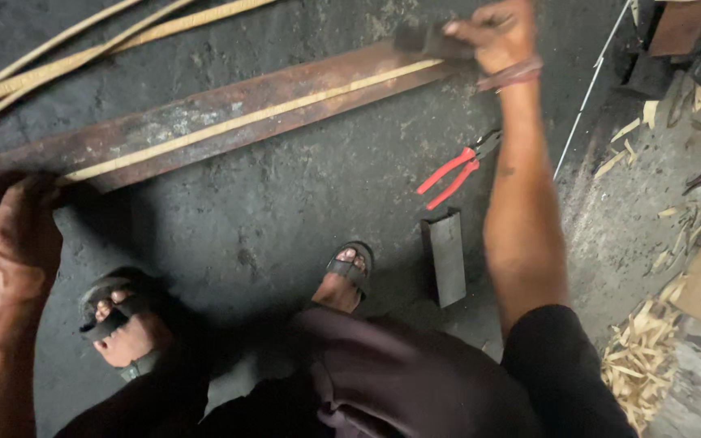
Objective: The person smooths thin bamboo strips one by one using a handheld metal scraper on a wooden board. After finishing each strip, they place it aside and pick up the next. At the end, they gather the smoothed strips and walk through the workshop.
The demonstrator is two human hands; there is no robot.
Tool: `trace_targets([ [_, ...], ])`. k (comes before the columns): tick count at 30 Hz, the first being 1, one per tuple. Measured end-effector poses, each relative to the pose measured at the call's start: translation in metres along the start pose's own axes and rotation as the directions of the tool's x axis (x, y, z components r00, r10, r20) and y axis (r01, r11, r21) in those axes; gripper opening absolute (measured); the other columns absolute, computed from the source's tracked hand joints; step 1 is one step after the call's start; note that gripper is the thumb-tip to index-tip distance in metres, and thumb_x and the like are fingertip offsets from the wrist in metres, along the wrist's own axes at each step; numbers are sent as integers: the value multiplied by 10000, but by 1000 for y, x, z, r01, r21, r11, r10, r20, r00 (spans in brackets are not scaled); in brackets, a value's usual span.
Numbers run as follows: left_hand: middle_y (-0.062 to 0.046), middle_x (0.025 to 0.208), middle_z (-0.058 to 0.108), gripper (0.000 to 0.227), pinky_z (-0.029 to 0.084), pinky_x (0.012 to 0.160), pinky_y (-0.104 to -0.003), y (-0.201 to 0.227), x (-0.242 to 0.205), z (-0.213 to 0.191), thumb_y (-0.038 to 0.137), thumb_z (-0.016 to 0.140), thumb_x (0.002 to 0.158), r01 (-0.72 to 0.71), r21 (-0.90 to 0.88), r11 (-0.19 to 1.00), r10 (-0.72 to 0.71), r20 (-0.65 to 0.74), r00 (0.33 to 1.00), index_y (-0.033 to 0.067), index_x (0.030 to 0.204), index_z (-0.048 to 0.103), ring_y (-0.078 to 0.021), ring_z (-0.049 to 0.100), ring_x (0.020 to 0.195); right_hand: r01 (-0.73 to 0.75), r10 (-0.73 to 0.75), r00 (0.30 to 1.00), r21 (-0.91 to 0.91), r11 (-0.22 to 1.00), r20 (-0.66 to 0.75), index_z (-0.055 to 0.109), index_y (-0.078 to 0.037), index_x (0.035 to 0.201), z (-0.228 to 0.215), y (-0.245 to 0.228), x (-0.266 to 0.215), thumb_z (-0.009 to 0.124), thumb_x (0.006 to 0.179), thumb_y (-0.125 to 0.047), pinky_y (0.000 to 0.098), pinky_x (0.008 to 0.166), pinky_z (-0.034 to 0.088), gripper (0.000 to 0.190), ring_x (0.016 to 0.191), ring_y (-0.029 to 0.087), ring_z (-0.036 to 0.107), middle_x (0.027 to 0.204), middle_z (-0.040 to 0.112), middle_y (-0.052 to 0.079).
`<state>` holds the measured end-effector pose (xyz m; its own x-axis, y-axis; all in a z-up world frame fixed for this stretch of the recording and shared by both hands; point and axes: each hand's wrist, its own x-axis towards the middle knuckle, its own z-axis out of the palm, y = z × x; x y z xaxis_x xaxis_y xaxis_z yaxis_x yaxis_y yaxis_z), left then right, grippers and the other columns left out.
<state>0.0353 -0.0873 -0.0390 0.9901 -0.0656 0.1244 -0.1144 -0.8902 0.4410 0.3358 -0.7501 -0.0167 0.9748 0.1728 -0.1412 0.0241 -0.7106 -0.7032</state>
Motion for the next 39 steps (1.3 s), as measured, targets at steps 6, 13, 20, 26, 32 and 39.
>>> trace_targets([
  [6, -91, 1157, 634, 94, 495, 989, -347, -3, -7, 5, 8, 665, 1056, 4, 36, 999, -4, 3, 1000, 67, 1127, 678, -271, 594, 1116, 227, -234, 972, 240, 944, 0, 541, -50, 878, -51, -37, -17, 867, 946, -56, 290, 727, 441, 334, 792, 91, 544, 863, 569, -54],
  [13, -96, 1103, 633, 142, 478, 944, -379, -11, -2, 7, -11, 664, 960, -49, 76, 996, 50, -6, 999, 65, 1079, 675, -289, 579, 1057, 6, 40, 989, -302, 953, 146, 463, -100, 609, 20, -59, -8, 995, 907, -291, 303, 458, 295, 639, 524, 122, 347, 561, 333, -28],
  [20, -116, 990, 655, 132, 497, 865, -432, 12, 19, 0, -7, 690, 944, -102, -21, 995, 99, -118, 988, 52, 1057, 725, -325, 596, 992, 91, -81, 990, -87, 992, 117, 423, -48, 590, 36, -177, -38, 904, 917, -152, 277, 421, 236, 591, 515, 68, 324, 559, 339, -18],
  [26, -126, 988, 637, 181, 503, 893, -453, 22, 28, -7, 30, 686, 867, -94, -27, 995, 89, -142, 986, 56, 1043, 716, -340, 582, 997, 405, -389, 905, -67, 912, 169, 508, -69, 598, 167, -244, -49, 991, 870, -378, 317, 494, 296, 634, 507, 110, 334, 540, 356, -21],
  [32, -134, 1046, 628, 214, 489, 847, -453, 24, 27, -5, 68, 675, 867, -149, -15, 989, 145, -153, 977, 34, 1077, 696, -339, 571, 997, 321, -276, 938, -228, 919, 208, 500, -81, 503, 195, -271, -54, 980, 844, -474, 329, 454, 273, 708, 444, 128, 289, 439, 334, -20],
  [39, -149, 1281, 629, 366, 510, 1017, -465, 25, 10, -3, 93, 640, 847, -202, -9, 979, 197, -193, 961, -2, 1197, 688, -345, 577, 1203, 289, -267, 949, -122, 950, 170, 450, -47, 571, 167, -327, -75, 958, 903, -333, 311, 482, 253, 671, 500, 117, 296, 508, 332, -12],
])
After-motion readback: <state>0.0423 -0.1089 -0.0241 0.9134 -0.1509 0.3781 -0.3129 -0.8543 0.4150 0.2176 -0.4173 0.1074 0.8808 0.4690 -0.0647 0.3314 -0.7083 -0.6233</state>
